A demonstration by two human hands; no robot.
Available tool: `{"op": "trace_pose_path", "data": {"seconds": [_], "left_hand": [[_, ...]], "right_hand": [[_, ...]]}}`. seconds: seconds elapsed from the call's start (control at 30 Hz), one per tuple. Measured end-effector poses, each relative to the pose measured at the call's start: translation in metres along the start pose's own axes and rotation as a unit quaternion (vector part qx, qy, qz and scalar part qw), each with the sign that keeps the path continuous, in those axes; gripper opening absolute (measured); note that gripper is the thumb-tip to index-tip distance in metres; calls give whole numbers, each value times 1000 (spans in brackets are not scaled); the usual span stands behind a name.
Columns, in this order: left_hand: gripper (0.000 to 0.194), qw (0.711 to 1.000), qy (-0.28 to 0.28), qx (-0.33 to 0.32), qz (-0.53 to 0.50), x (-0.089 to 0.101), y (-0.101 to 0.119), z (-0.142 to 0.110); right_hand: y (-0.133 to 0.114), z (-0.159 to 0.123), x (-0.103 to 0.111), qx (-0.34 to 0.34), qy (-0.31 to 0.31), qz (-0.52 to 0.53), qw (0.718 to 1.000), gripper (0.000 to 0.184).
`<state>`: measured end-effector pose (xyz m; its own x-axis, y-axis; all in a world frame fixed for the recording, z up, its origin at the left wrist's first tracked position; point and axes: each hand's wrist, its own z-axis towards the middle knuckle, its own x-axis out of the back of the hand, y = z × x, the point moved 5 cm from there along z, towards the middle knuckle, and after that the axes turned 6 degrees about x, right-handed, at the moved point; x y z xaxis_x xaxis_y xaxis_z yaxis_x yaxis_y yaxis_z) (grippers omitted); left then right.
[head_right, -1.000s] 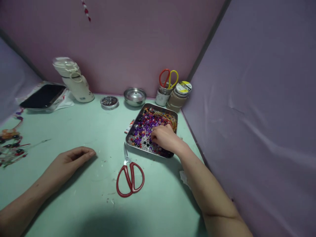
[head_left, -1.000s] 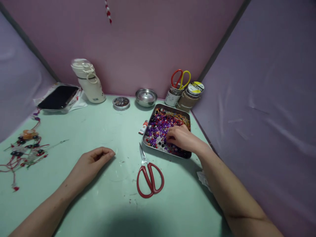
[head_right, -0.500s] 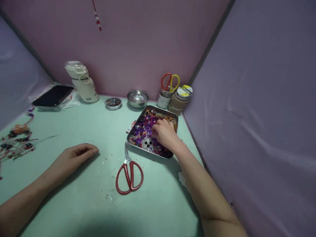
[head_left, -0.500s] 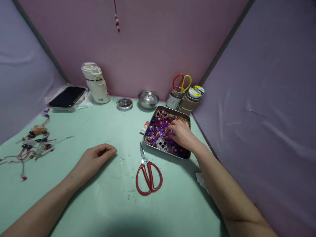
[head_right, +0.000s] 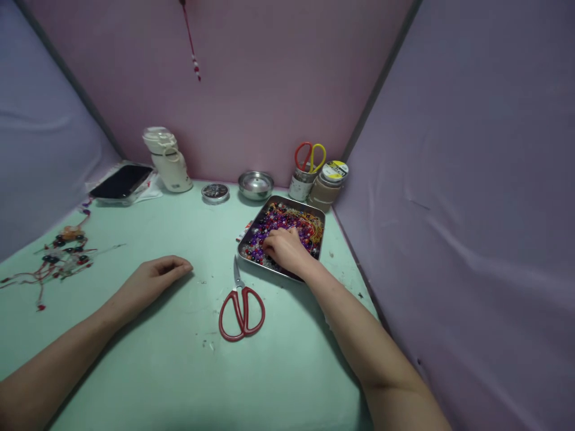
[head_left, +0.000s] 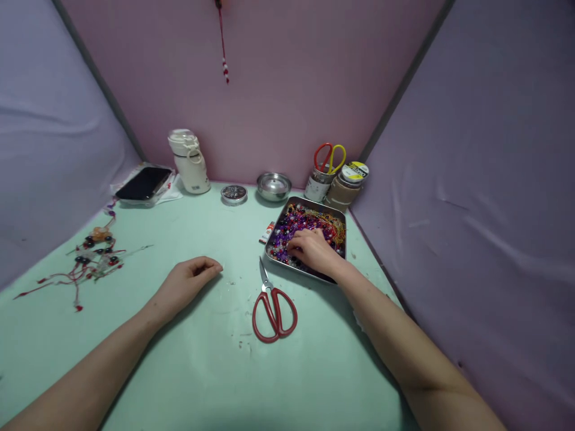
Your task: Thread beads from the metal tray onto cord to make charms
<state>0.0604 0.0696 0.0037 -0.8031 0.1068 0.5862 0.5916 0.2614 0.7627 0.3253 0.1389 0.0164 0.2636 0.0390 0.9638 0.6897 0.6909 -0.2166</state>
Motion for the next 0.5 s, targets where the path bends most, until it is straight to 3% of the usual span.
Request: {"op": "trace_pose_path", "data": {"seconds": [0.3,0.5], "left_hand": [[34,998,26,-40,-51,2,0,-2],[31,991,32,-88,-94,2,-4,-3]], "right_hand": [[-9,1,1,-6,-20,-40,999,13],[-9,-2,30,-25,64,-13,998,17]]}}
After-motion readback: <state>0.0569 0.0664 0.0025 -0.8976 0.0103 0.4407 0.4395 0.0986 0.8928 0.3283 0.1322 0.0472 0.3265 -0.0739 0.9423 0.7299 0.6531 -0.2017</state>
